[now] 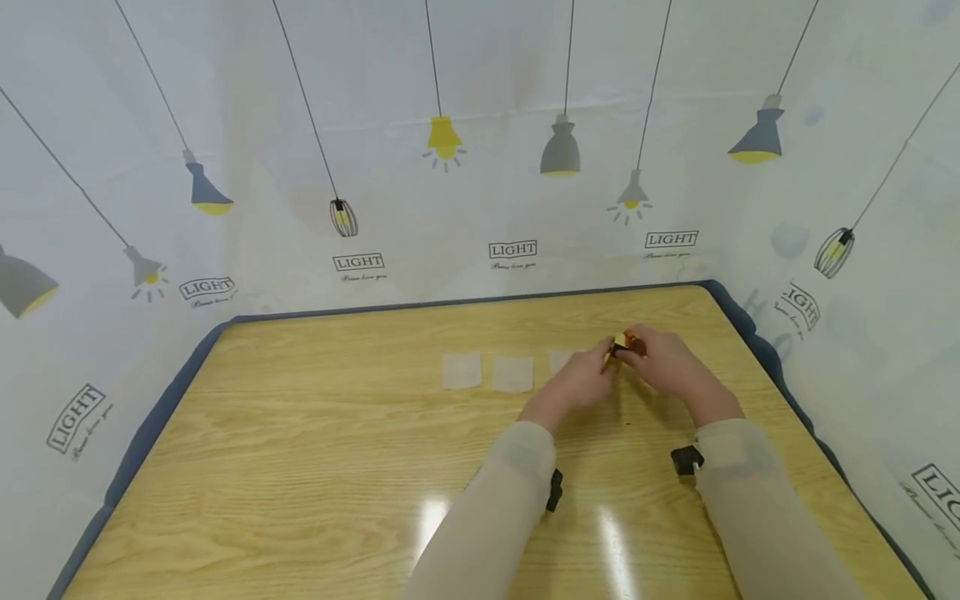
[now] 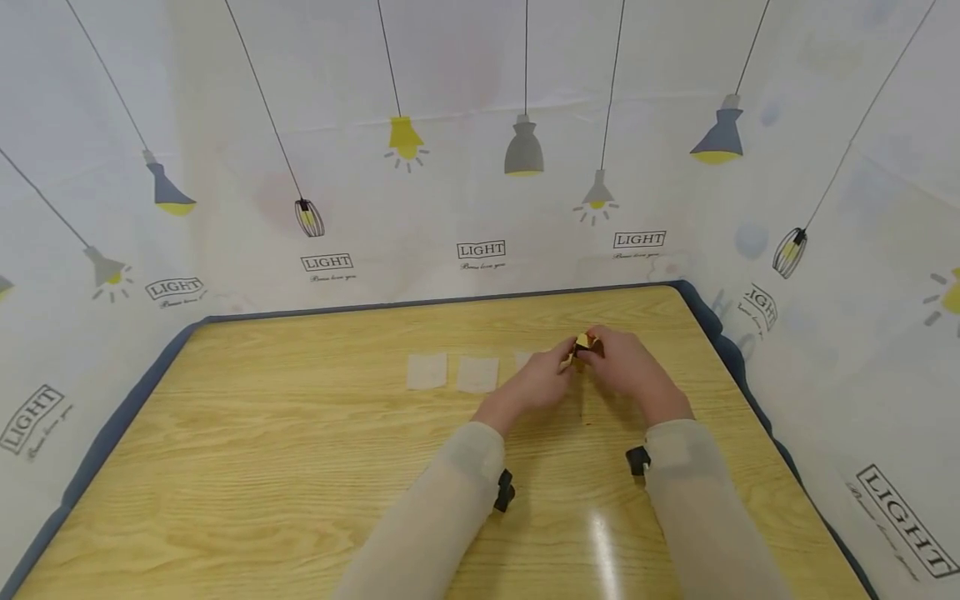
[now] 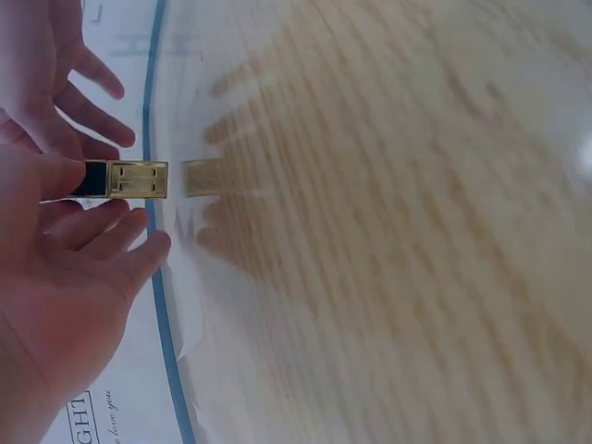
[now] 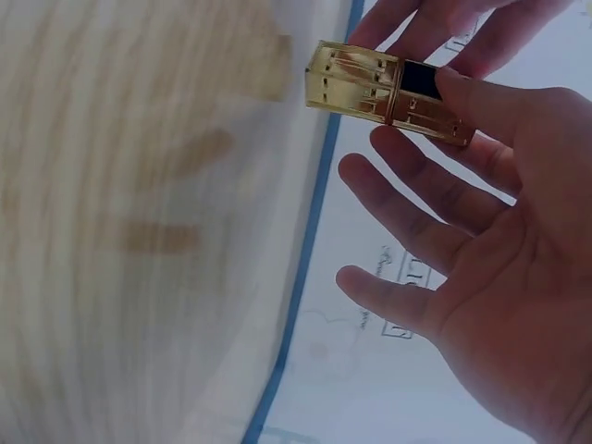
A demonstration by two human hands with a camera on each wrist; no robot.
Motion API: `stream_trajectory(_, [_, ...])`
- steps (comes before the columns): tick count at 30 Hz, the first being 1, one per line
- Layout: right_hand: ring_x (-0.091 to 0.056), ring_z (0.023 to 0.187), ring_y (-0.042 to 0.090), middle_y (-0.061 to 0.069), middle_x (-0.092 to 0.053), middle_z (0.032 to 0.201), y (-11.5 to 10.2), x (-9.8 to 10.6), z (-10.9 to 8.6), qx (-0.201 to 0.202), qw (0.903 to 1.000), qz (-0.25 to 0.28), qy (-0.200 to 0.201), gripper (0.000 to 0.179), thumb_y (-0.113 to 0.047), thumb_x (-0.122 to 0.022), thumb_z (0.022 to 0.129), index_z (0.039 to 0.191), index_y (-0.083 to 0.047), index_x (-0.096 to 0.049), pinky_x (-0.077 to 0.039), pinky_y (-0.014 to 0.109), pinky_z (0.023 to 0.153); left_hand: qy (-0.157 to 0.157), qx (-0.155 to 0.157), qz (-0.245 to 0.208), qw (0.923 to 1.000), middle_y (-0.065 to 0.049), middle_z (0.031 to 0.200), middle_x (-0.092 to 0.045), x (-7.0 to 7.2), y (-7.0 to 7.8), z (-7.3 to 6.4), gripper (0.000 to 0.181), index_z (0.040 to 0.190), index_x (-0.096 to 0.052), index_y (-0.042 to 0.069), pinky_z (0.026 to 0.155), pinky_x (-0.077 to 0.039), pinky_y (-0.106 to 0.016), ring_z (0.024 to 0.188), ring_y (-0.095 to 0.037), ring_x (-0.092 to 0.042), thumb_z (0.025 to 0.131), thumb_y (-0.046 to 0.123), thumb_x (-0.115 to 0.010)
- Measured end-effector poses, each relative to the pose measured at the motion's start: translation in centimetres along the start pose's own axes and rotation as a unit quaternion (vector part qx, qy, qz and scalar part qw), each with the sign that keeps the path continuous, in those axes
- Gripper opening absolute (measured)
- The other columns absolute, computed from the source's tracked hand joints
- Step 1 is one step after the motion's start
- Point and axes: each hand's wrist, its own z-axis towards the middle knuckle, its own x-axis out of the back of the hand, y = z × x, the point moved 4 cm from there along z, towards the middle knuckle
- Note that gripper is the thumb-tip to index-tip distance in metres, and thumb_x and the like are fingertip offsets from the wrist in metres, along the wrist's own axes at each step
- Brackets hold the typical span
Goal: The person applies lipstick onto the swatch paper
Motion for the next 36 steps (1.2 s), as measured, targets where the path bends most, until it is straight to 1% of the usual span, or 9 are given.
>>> stream_trajectory(2, [-0.064,0.123,0.049,0.033,-0.066,0.134,-0.4,0.1,0.0,0.004,1.0000,0.004,0.002,0.044,-0.025,-0.057,0.112,0.142,0.008,-0.056,-0.056,0.062,0.099,0.016,0.002,-0.030,0.9994,-0.010,0.166,-0.049,0.3,0.1,-0.3,0.059,0.171,-0.022,0.016,0.066,-0.050,-0.031,0.066,-0.015,-0.054,0.117,0.029,-0.041])
stream_trajectory(5, [-0.063,0.126,0.049,0.034,-0.062,0.140,-1.1,0.4,0.1,0.009,0.9998,0.018,0.010,0.049,-0.023,-0.058,0.111,0.147,0.009,-0.052,-0.055,0.062,0.102,0.046,-0.001,-0.086,0.9952,-0.009,0.165,-0.050,1.0,0.4,-0.9,0.058,0.170,-0.027,0.017,0.088,-0.059,-0.033,0.105,-0.016,-0.072,0.117,0.037,-0.038])
stream_trajectory(7, [-0.063,0.126,0.049,0.033,-0.062,0.141,-1.8,0.6,0.0,0.016,0.9994,0.023,0.021,0.046,-0.022,-0.058,0.110,0.145,0.008,-0.055,-0.055,0.063,0.103,0.069,-0.003,-0.131,0.9890,-0.010,0.161,-0.056,1.6,0.6,-1.3,0.060,0.169,-0.032,0.016,0.105,-0.058,-0.037,0.130,-0.020,-0.068,0.116,0.044,-0.038])
stream_trajectory(9, [-0.064,0.126,0.048,0.031,-0.063,0.140,-2.4,0.9,0.0,0.024,0.9989,0.025,0.033,0.043,-0.021,-0.059,0.110,0.143,0.006,-0.057,-0.055,0.063,0.103,0.086,0.001,-0.172,0.9813,-0.011,0.155,-0.061,2.2,0.8,-1.7,0.063,0.167,-0.035,0.016,0.113,-0.054,-0.041,0.139,-0.023,-0.064,0.114,0.051,-0.039])
stream_trajectory(12, [-0.064,0.124,0.045,0.027,-0.067,0.136,-3.6,1.0,-0.2,0.036,0.9979,0.027,0.046,0.038,-0.022,-0.060,0.110,0.138,0.002,-0.061,-0.054,0.063,0.103,0.115,0.011,-0.235,0.9653,-0.014,0.144,-0.070,3.0,0.7,-2.2,0.063,0.162,-0.045,0.016,0.106,-0.059,-0.045,0.130,-0.025,-0.070,0.111,0.052,-0.051])
stream_trajectory(16, [-0.066,0.121,0.042,0.024,-0.068,0.133,-4.9,1.1,-0.5,0.048,0.9963,0.038,0.060,0.035,-0.022,-0.062,0.109,0.137,0.001,-0.063,-0.055,0.062,0.102,0.149,0.013,-0.305,0.9406,-0.020,0.131,-0.075,3.9,0.7,-2.8,0.053,0.152,-0.055,0.012,0.098,-0.063,-0.044,0.118,-0.027,-0.076,0.108,0.040,-0.063])
stream_trajectory(23, [-0.067,0.114,0.039,0.023,-0.068,0.130,-7.4,1.2,-0.9,0.075,0.9916,0.060,0.087,0.036,-0.021,-0.064,0.108,0.138,0.000,-0.065,-0.058,0.058,0.096,0.166,-0.007,-0.423,0.8905,-0.024,0.129,-0.072,5.2,0.5,-4.2,0.042,0.148,-0.056,0.004,0.098,-0.063,-0.042,0.118,-0.034,-0.075,0.111,0.024,-0.059])
stream_trajectory(31, [-0.068,0.103,0.036,0.022,-0.070,0.128,-9.6,1.3,-2.1,0.104,0.9827,0.083,0.129,0.041,-0.025,-0.069,0.105,0.137,0.001,-0.067,-0.060,0.054,0.089,0.179,-0.043,-0.455,0.8714,-0.024,0.131,-0.069,7.0,0.2,-7.1,0.038,0.148,-0.056,0.008,0.100,-0.062,-0.048,0.117,-0.027,-0.073,0.114,0.024,-0.053])
stream_trajectory(36, [-0.071,0.101,0.035,0.023,-0.073,0.125,-10.7,0.7,-3.0,0.085,0.9783,0.131,0.136,0.039,-0.027,-0.072,0.104,0.132,0.001,-0.070,-0.062,0.047,0.085,0.199,-0.055,-0.486,0.8493,-0.021,0.132,-0.068,7.7,-0.4,-9.2,0.034,0.145,-0.058,0.007,0.101,-0.062,-0.044,0.117,-0.025,-0.072,0.114,0.018,-0.051])
